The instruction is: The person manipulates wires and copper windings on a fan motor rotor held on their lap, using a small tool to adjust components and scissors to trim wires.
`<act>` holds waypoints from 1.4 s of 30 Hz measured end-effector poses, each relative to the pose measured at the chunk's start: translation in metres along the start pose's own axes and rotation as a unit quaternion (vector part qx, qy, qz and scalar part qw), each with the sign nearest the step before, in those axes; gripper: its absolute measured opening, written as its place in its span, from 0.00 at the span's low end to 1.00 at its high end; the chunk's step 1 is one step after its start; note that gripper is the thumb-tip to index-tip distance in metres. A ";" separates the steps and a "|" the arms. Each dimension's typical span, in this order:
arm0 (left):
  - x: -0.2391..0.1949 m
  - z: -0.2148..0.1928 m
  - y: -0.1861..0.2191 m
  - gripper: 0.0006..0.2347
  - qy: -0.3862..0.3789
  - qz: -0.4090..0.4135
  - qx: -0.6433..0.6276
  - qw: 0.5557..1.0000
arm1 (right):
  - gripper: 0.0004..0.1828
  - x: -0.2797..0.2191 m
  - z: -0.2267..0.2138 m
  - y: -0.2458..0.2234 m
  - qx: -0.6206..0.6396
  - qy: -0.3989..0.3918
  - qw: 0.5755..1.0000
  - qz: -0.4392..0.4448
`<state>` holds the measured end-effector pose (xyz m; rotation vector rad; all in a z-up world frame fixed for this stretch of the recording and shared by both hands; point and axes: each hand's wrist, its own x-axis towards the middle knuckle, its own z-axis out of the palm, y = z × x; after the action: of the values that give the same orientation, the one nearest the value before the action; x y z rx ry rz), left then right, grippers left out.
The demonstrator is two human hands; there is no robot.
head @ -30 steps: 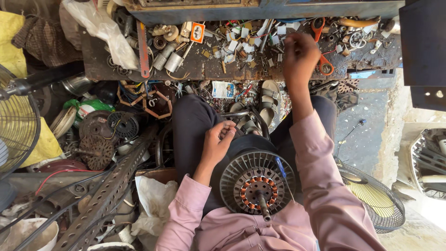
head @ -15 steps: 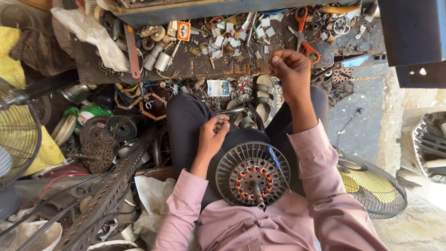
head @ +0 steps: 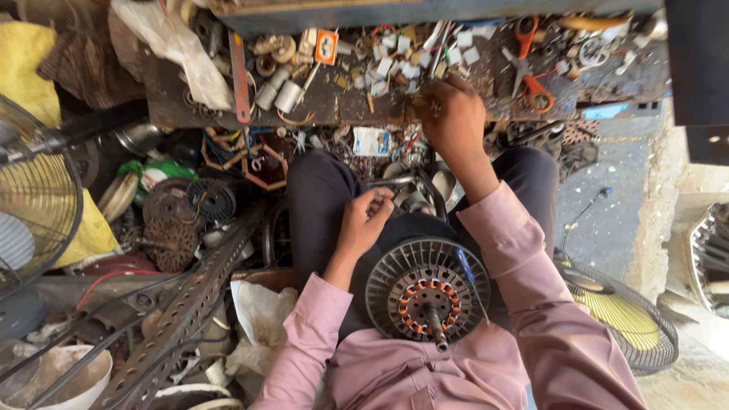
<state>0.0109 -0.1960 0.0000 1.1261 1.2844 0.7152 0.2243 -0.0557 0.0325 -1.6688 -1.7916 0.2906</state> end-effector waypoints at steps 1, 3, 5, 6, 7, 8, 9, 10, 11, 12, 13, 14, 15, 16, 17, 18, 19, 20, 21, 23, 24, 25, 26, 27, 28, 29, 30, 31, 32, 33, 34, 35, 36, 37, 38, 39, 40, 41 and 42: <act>0.000 0.000 0.000 0.06 -0.003 -0.007 -0.004 1.000 | 0.06 -0.004 0.002 -0.005 -0.013 -0.013 1.000 0.002; -0.002 0.001 0.002 0.06 -0.011 -0.009 -0.006 1.000 | 0.08 -0.005 0.005 -0.010 -0.012 -0.015 0.999 0.028; 0.000 0.000 0.005 0.06 -0.012 0.001 -0.004 1.000 | 0.08 0.001 0.007 -0.011 -0.001 -0.017 0.999 0.044; -0.002 0.000 0.005 0.06 -0.012 -0.002 -0.004 1.000 | 0.07 0.001 0.007 -0.011 0.009 -0.023 0.998 0.051; -0.002 0.000 0.005 0.06 -0.011 -0.005 -0.004 1.000 | 0.06 0.000 0.008 -0.010 0.018 -0.028 0.998 0.059; -0.001 -0.001 0.006 0.06 -0.009 -0.005 -0.004 1.000 | 0.05 0.003 0.009 -0.008 0.016 -0.036 0.998 0.058; 0.001 -0.001 0.007 0.07 -0.010 0.000 -0.002 1.000 | 0.05 0.006 0.011 -0.005 0.014 -0.044 0.997 0.058; 0.000 -0.002 0.007 0.07 -0.012 0.003 0.001 1.000 | 0.05 0.005 0.012 -0.003 0.013 -0.053 0.997 0.059; -0.001 -0.003 0.008 0.07 -0.013 0.006 0.004 1.000 | 0.04 0.001 0.011 0.000 0.057 -0.062 0.993 0.084; -0.001 -0.004 0.008 0.07 -0.012 0.004 -0.001 1.000 | 0.04 0.000 0.011 0.003 0.101 -0.068 0.987 0.108; -0.001 -0.004 0.008 0.07 -0.010 0.001 -0.007 1.000 | 0.03 -0.002 0.010 0.006 0.145 -0.074 0.978 0.131; -0.002 -0.003 0.008 0.07 -0.009 -0.003 -0.014 1.000 | 0.04 -0.003 0.007 0.010 0.211 -0.077 0.961 0.161; -0.002 -0.003 0.007 0.07 -0.010 -0.007 -0.016 1.000 | 0.05 -0.003 0.005 0.014 0.277 -0.079 0.939 0.190; -0.002 -0.003 0.006 0.07 -0.013 -0.012 -0.019 1.000 | 0.06 -0.005 0.003 0.016 0.339 -0.079 0.911 0.219; -0.002 -0.002 0.004 0.07 -0.016 -0.016 -0.023 0.999 | 0.08 -0.008 -0.002 0.018 0.363 -0.083 0.893 0.252; 0.000 -0.001 0.003 0.07 -0.019 -0.020 -0.046 0.999 | 0.10 -0.011 -0.008 0.019 0.388 -0.085 0.873 0.282; 0.002 0.000 0.002 0.06 -0.023 -0.023 -0.070 0.997 | 0.13 -0.015 -0.014 0.019 0.412 -0.086 0.852 0.312; 0.001 0.002 0.000 0.06 -0.027 -0.031 -0.093 0.995 | 0.10 -0.023 -0.019 0.017 0.414 -0.096 0.858 0.288; 0.002 0.005 -0.002 0.07 -0.030 -0.022 -0.125 0.991 | 0.08 -0.030 -0.025 0.015 0.416 -0.106 0.864 0.263; 0.009 0.009 -0.004 0.08 -0.033 -0.002 -0.189 0.981 | 0.08 -0.047 -0.035 0.005 0.399 -0.126 0.889 0.187; 0.013 0.010 -0.004 0.09 -0.047 -0.020 -0.196 0.979 | 0.10 -0.060 -0.042 -0.004 0.379 -0.136 0.905 0.136; 0.017 0.011 -0.004 0.10 -0.062 -0.039 -0.203 0.976 | 0.12 -0.072 -0.048 -0.014 0.357 -0.146 0.919 0.085; 0.019 0.013 -0.003 0.11 -0.076 -0.057 -0.210 0.973 | 0.12 -0.083 -0.051 -0.024 0.326 -0.156 0.930 0.071; 0.019 0.017 -0.003 0.10 -0.084 -0.055 -0.203 0.974 | 0.13 -0.093 -0.054 -0.032 0.295 -0.165 0.939 0.057; 0.020 0.021 -0.002 0.10 -0.093 -0.051 -0.194 0.975 | 0.14 -0.097 -0.055 -0.037 0.264 -0.173 0.948 0.042; 0.021 0.024 -0.002 0.10 -0.102 -0.048 -0.185 0.976 | 0.13 -0.097 -0.055 -0.037 0.274 -0.183 0.943 0.046; 0.021 0.026 -0.004 0.10 -0.102 -0.033 -0.189 0.976 | 0.12 -0.098 -0.055 -0.037 0.283 -0.192 0.938 0.050; 0.022 0.027 -0.005 0.09 -0.102 -0.018 -0.193 0.976 | 0.11 -0.100 -0.056 -0.036 0.293 -0.202 0.933 0.055; 0.022 0.028 -0.007 0.09 -0.102 -0.001 -0.196 0.975 | 0.11 -0.101 -0.055 -0.036 0.283 -0.195 0.938 0.047; 0.021 0.028 -0.007 0.09 -0.107 -0.013 -0.221 0.969 | 0.11 -0.101 -0.055 -0.036 0.274 -0.188 0.942 0.040; 0.021 0.027 -0.007 0.09 -0.109 -0.022 -0.245 0.963 | 0.10 -0.099 -0.053 -0.036 0.266 -0.181 0.946 0.028; 0.022 0.026 -0.007 0.09 -0.111 -0.030 -0.269 0.956 | 0.09 -0.096 -0.051 -0.037 0.276 -0.179 0.943 0.049; 0.021 0.025 -0.007 0.09 -0.107 -0.032 -0.267 0.957 | 0.09 -0.096 -0.051 -0.040 0.286 -0.178 0.939 0.073; 0.020 0.026 -0.008 0.09 -0.104 -0.033 -0.265 0.958 | 0.08 -0.096 -0.050 -0.041 0.295 -0.176 0.934 0.097; 0.021 0.027 -0.009 0.10 -0.103 -0.035 -0.263 0.959 | 0.08 -0.096 -0.049 -0.043 0.280 -0.181 0.939 0.081; 0.021 0.027 -0.010 0.09 -0.088 -0.034 -0.265 0.960 | 0.09 -0.095 -0.048 -0.044 0.265 -0.185 0.944 0.066; 0.022 0.028 -0.012 0.09 -0.077 -0.032 -0.268 0.960 | 0.09 -0.094 -0.050 -0.043 0.247 -0.188 0.949 0.052; 0.022 0.029 -0.014 0.08 -0.066 -0.031 -0.271 0.960 | 0.10 -0.094 -0.056 -0.039 0.266 -0.195 0.942 0.056; 0.022 0.027 -0.015 0.08 -0.054 -0.027 -0.249 0.967 | 0.11 -0.092 -0.061 -0.035 0.287 -0.201 0.935 0.058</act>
<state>0.0387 -0.1877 -0.0245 0.7059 0.9631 0.8642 0.2291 -0.1652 0.0704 -1.3444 -1.6549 1.1630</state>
